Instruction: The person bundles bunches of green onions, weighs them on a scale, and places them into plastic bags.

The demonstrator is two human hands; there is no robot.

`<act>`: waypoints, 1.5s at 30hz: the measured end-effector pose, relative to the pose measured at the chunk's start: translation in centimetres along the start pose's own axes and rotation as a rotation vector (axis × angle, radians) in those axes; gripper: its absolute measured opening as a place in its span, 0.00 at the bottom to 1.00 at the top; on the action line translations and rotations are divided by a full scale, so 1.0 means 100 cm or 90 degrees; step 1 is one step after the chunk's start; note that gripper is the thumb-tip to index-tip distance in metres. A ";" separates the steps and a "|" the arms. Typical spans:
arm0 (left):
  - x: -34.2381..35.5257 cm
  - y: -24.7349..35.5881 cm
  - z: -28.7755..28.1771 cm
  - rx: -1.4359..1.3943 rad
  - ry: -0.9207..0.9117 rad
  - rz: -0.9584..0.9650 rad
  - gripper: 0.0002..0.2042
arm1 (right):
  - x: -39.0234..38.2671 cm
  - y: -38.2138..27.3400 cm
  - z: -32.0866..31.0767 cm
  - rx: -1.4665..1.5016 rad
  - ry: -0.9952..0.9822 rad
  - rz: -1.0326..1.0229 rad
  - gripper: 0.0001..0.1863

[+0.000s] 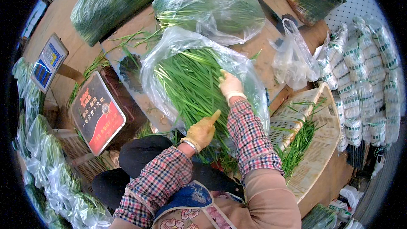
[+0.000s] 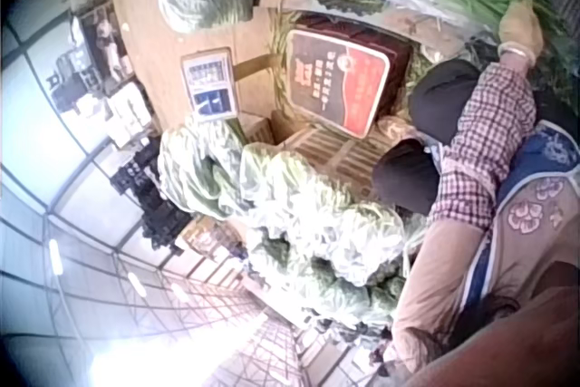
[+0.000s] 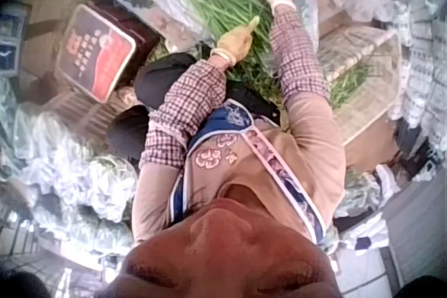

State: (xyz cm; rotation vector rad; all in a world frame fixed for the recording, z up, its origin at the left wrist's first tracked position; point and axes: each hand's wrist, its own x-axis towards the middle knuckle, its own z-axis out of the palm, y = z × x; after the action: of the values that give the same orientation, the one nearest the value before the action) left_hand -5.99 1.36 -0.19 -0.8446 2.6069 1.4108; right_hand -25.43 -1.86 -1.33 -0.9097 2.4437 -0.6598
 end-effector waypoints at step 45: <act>0.007 0.005 0.044 -0.198 0.111 0.028 0.10 | -0.200 -0.074 -0.084 1.090 -0.217 0.023 0.11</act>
State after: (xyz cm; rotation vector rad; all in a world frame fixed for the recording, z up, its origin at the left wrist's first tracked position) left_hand -7.67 4.76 -2.57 -0.9894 2.5793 1.8685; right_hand -12.89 9.32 14.26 -0.1556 0.8633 -1.8301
